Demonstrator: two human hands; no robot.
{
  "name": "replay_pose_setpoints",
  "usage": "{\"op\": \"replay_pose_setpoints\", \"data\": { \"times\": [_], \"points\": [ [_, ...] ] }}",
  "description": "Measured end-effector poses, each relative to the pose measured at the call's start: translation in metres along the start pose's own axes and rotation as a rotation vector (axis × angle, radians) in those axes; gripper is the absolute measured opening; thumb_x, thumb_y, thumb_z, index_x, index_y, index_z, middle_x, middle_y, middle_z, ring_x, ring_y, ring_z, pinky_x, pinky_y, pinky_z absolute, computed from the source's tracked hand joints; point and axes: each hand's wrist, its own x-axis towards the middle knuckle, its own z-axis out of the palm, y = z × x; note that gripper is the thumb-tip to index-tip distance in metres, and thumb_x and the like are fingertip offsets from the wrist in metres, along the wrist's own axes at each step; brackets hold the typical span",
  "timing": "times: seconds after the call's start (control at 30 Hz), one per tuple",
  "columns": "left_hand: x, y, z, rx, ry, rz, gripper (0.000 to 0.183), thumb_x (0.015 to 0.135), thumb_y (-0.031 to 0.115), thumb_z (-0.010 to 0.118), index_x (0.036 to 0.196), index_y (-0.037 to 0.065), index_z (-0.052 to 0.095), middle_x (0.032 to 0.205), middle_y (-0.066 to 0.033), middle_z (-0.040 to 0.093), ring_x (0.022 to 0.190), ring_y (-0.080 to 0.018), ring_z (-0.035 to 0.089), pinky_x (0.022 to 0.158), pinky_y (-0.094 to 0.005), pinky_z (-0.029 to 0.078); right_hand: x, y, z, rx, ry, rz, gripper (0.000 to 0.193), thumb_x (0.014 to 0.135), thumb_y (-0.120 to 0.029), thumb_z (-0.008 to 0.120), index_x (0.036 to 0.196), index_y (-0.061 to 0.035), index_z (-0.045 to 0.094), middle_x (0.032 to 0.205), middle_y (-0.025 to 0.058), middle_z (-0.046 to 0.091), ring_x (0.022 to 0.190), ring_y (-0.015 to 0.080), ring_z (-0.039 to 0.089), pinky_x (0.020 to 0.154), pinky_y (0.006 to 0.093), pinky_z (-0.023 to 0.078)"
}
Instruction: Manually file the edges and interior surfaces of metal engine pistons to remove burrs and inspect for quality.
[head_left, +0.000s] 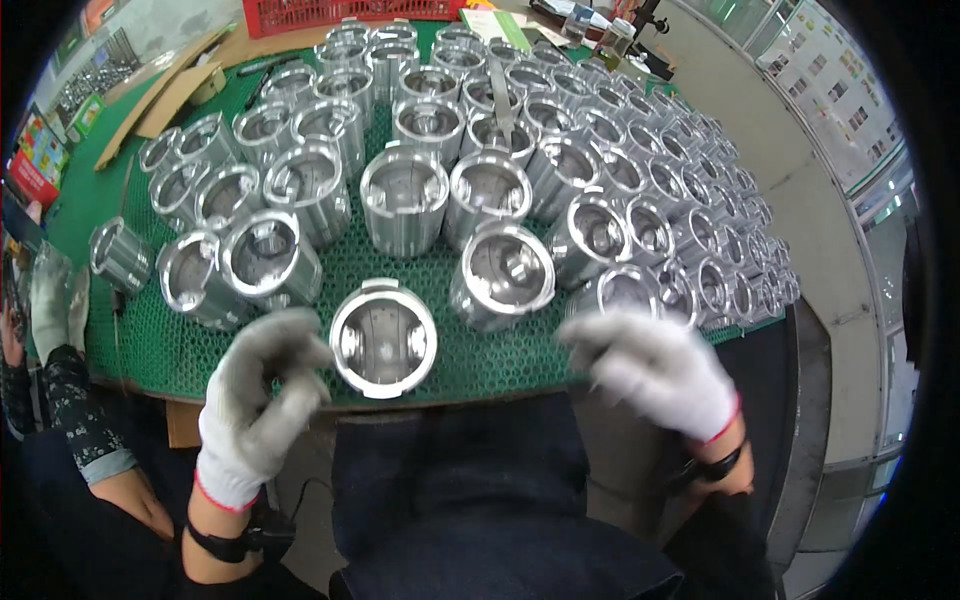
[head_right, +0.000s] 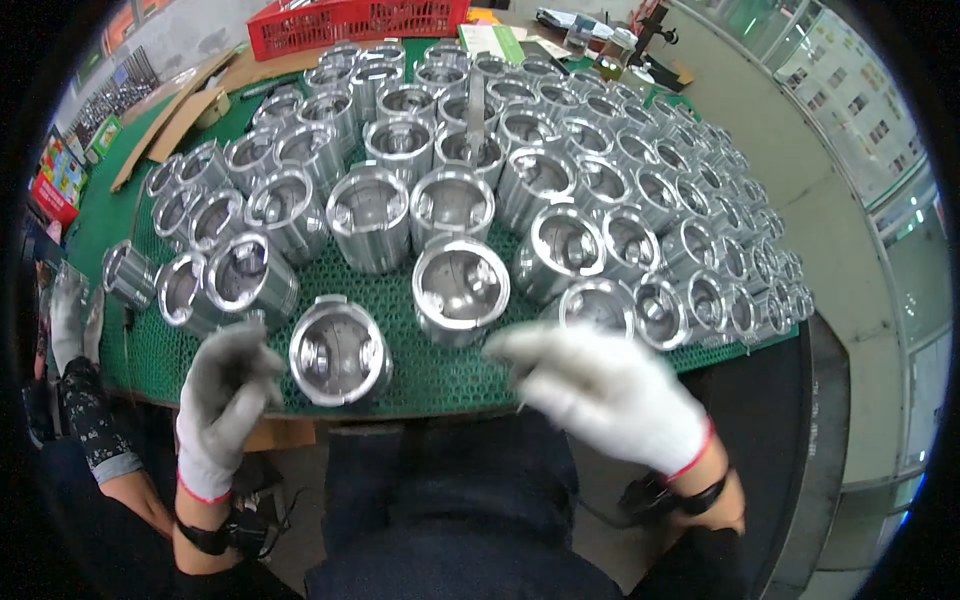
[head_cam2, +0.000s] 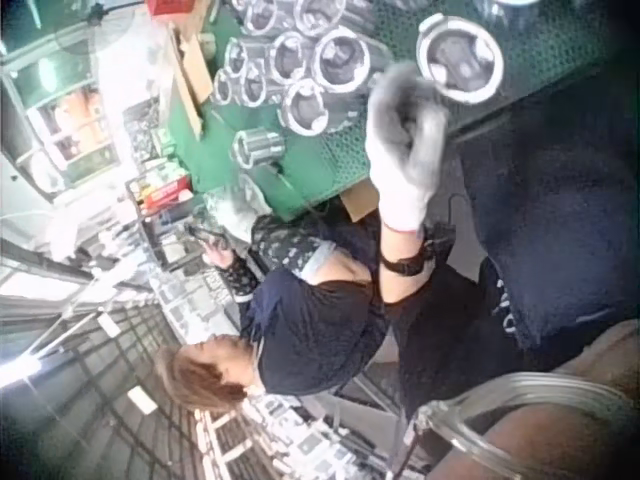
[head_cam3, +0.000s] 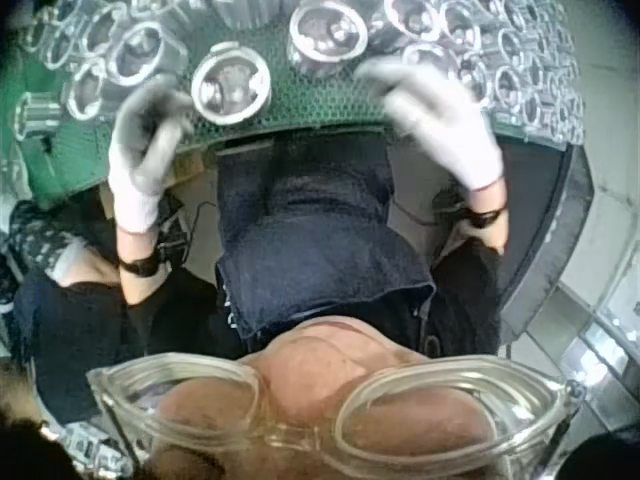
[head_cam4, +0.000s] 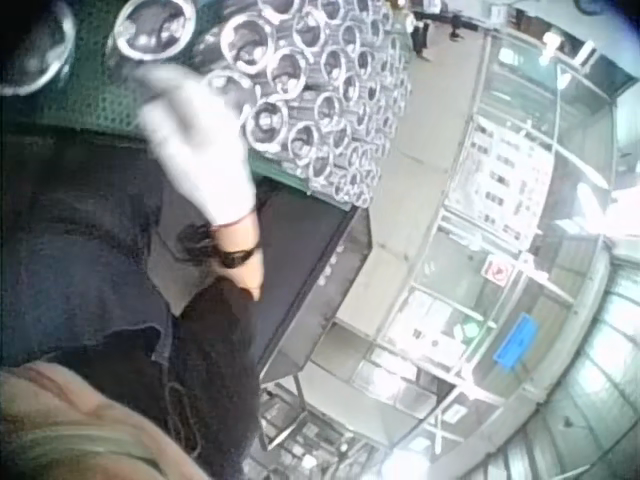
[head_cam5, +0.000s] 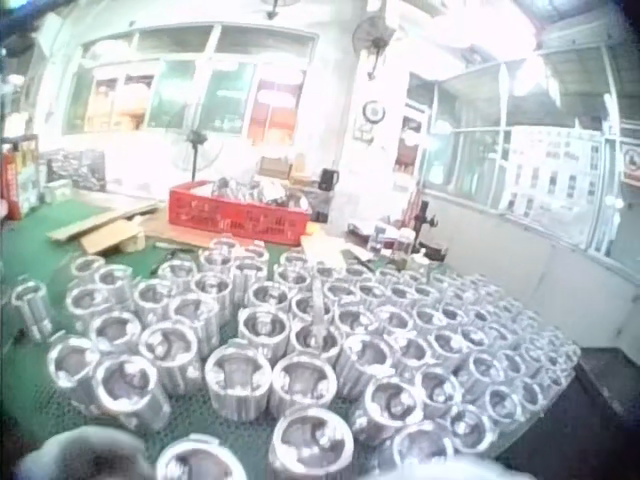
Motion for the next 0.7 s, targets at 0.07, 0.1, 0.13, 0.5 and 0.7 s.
{"op": "replay_pose_setpoints", "data": {
  "times": [0.07, 0.1, 0.13, 0.5, 0.7],
  "points": [
    [0.006, -0.024, 0.005, 0.472, 0.076, 0.393, 0.049, 0.078, -0.009, 0.055, 0.126, -0.002, 0.053, 0.099, -0.0159, 0.065, 0.080, -0.0224, 0.064, 0.075, -0.0315, 0.052, 0.009, -0.021, -0.024, -0.383, 0.157, -0.094, 0.036, 0.091, -0.022, 0.060, 0.123, -0.0059, 0.061, 0.087, 0.0085, 0.068, 0.075, 0.0136, 0.066, 0.070, 0.0278, 0.053],
    [0.011, -0.031, 0.008, 0.732, 0.054, 0.504, 0.052, 0.076, -0.009, 0.057, 0.128, 0.000, 0.052, 0.101, -0.0168, 0.064, 0.080, -0.0259, 0.063, 0.075, -0.0331, 0.052, 0.018, -0.038, -0.031, -0.381, 0.194, 0.053, 0.038, 0.091, -0.025, 0.060, 0.124, -0.0054, 0.060, 0.085, 0.0089, 0.068, 0.072, 0.0138, 0.066, 0.069, 0.0276, 0.053],
    [0.011, -0.032, 0.012, 1.008, 0.036, 0.613, 0.056, 0.075, -0.010, 0.058, 0.129, 0.002, 0.052, 0.104, -0.0178, 0.063, 0.080, -0.0294, 0.063, 0.074, -0.0346, 0.052, 0.030, -0.046, -0.040, -0.368, 0.224, 0.184, 0.040, 0.091, -0.028, 0.060, 0.124, -0.0049, 0.060, 0.082, 0.0092, 0.068, 0.070, 0.0139, 0.066, 0.068, 0.0274, 0.053],
    [-0.040, -0.034, 0.031, -0.071, -0.314, 0.104, 0.078, 0.077, -0.002, 0.065, 0.145, -0.005, 0.028, 0.094, -0.0173, 0.064, 0.083, -0.0240, 0.064, 0.077, -0.0362, 0.053, 0.204, 0.056, -0.056, -0.838, 0.111, 0.082, 0.054, 0.091, -0.040, 0.051, 0.135, -0.0095, 0.050, 0.105, 0.0179, 0.067, 0.066, 0.0227, 0.068, 0.065, 0.0327, 0.056],
    [-0.037, -0.042, 0.005, -0.512, -0.102, -0.069, 0.055, 0.086, 0.021, 0.067, 0.129, -0.007, 0.047, 0.094, -0.0149, 0.065, 0.088, -0.0214, 0.063, 0.083, -0.0333, 0.050, 0.226, 0.056, -0.045, -0.703, 0.113, 0.156, 0.058, 0.084, -0.035, 0.057, 0.135, -0.0076, 0.050, 0.119, 0.0214, 0.061, 0.096, 0.0276, 0.061, 0.084, 0.0356, 0.049]
  ]
}}
